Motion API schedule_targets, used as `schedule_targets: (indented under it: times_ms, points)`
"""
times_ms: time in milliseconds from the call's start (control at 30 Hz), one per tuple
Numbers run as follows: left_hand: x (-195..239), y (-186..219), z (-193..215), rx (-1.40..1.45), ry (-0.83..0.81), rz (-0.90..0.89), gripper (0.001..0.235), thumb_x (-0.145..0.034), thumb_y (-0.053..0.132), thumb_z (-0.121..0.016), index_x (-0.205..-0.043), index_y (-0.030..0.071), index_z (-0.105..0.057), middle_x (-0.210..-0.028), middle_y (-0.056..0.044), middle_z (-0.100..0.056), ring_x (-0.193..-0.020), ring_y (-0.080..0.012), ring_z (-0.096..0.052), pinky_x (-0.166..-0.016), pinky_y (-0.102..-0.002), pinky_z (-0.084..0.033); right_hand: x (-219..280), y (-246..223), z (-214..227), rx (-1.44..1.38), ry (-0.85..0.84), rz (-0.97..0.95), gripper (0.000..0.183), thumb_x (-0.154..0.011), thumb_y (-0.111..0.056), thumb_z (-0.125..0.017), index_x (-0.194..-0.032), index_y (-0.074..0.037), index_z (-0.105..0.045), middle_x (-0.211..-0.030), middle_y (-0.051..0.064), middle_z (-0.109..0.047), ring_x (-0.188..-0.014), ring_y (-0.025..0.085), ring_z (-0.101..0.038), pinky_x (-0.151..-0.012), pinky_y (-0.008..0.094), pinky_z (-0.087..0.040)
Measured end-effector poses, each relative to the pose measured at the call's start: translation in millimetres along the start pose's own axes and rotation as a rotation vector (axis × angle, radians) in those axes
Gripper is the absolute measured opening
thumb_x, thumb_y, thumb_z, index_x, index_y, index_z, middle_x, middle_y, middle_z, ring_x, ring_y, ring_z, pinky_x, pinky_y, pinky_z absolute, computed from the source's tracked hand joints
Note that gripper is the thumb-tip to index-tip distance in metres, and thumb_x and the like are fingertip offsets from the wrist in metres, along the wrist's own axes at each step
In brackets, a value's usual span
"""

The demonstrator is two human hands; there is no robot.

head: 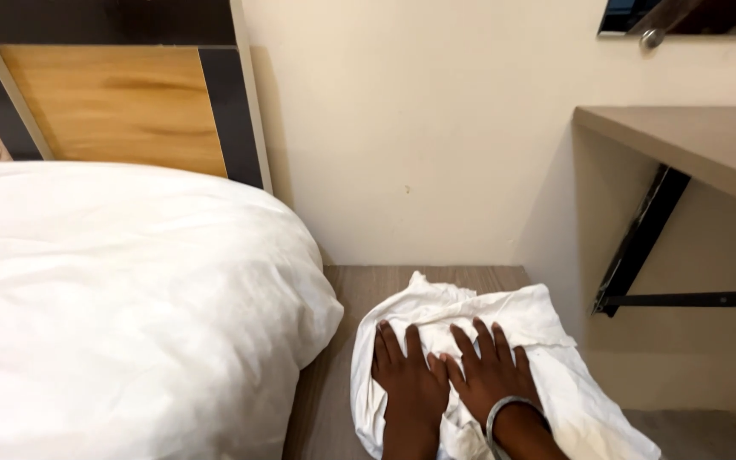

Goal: The person wipes a mirror and a wooden table with a cloth, then moves to a bedside table to wipe its surface and fold the cloth.

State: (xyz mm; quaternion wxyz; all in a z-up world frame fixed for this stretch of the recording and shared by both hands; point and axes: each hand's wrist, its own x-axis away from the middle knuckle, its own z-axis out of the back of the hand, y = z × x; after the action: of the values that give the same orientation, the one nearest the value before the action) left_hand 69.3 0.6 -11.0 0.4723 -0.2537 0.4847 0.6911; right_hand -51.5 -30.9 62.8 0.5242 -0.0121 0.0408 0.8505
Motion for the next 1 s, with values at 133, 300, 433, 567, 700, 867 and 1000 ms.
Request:
schedule_targets:
  times_ms: [133,300,433,567,700,867,1000]
  points:
    - [-15.3,0.6,-7.1,0.028,-0.033,0.034,0.06,-0.079,0.032,-0.064,-0.128,-0.003,-0.06,-0.142,-0.043,-0.044,-0.131,-0.0583,-0.043,-0.104,-0.064,-0.037,-23.9,3.4,-8.9,0.014,0.048,0.011,0.065,-0.098,-0.062,-0.034,-0.157,-0.035,-0.025,-0.166,0.004,-0.018,-0.154,0.03,-0.016,-0.119,0.057,-0.022]
    - [-31.8,-20.8,-50.7,-0.008,0.0,0.02,0.062,-0.078,0.032,-0.062,-0.128,-0.005,-0.059,-0.139,-0.045,-0.045,-0.129,-0.0609,-0.044,-0.101,-0.065,-0.039,-66.0,3.0,-20.4,0.014,0.059,0.024,0.065,-0.097,-0.063,-0.035,-0.156,-0.036,-0.027,-0.166,0.004,-0.019,-0.153,0.03,-0.018,-0.117,0.057,-0.023]
    - [-51.3,-40.6,-99.2,-0.017,0.099,-0.021,0.061,-0.08,0.036,-0.06,-0.126,-0.004,-0.06,-0.136,-0.046,-0.048,-0.124,-0.06,-0.05,-0.097,-0.065,-0.044,-109.0,4.1,-29.3,0.007,0.092,0.017,0.065,-0.097,-0.063,-0.035,-0.156,-0.036,-0.029,-0.166,0.004,-0.022,-0.153,0.03,-0.02,-0.116,0.058,-0.024]
    - [-73.9,-67.0,-157.6,-0.094,0.173,-0.043,0.057,-0.08,0.039,-0.06,-0.122,0.0,-0.064,-0.134,-0.042,-0.051,-0.122,-0.0578,-0.052,-0.088,-0.066,-0.045,-160.5,2.6,-36.6,-0.018,0.118,0.009,0.063,-0.098,-0.062,-0.035,-0.156,-0.036,-0.032,-0.165,0.004,-0.025,-0.151,0.029,-0.024,-0.115,0.06,-0.026]
    - [-103.2,-79.2,-179.7,-0.136,0.19,-0.048,0.064,-0.072,0.036,-0.062,-0.125,0.001,-0.067,-0.128,-0.037,-0.054,-0.116,-0.0536,-0.052,-0.084,-0.063,-0.043,-202.6,-2.5,-43.0,-0.059,0.165,-0.001,0.062,-0.096,-0.062,-0.039,-0.151,-0.033,-0.038,-0.161,0.008,-0.029,-0.148,0.031,-0.026,-0.112,0.062,-0.027]
    - [-120.1,-80.2,-180.2,-0.1,0.11,0.009,0.043,-0.068,0.032,-0.067,-0.1,0.004,-0.067,-0.11,-0.028,-0.05,-0.103,-0.0438,-0.048,-0.087,-0.059,-0.038,-221.0,-6.0,-43.8,-0.053,0.22,-0.036,0.059,-0.098,-0.062,-0.043,-0.145,-0.026,-0.046,-0.149,0.016,-0.04,-0.141,0.04,-0.034,-0.108,0.06,-0.034]
    - [-117.6,-72.3,-162.8,-0.029,0.195,-0.037,0.04,-0.071,0.032,-0.067,-0.1,0.003,-0.066,-0.114,-0.03,-0.051,-0.105,-0.0458,-0.048,-0.088,-0.059,-0.038,-215.7,-4.6,-45.3,-0.071,0.269,-0.015,0.06,-0.097,-0.062,-0.044,-0.145,-0.025,-0.046,-0.149,0.017,-0.04,-0.14,0.041,-0.034,-0.108,0.059,-0.034]
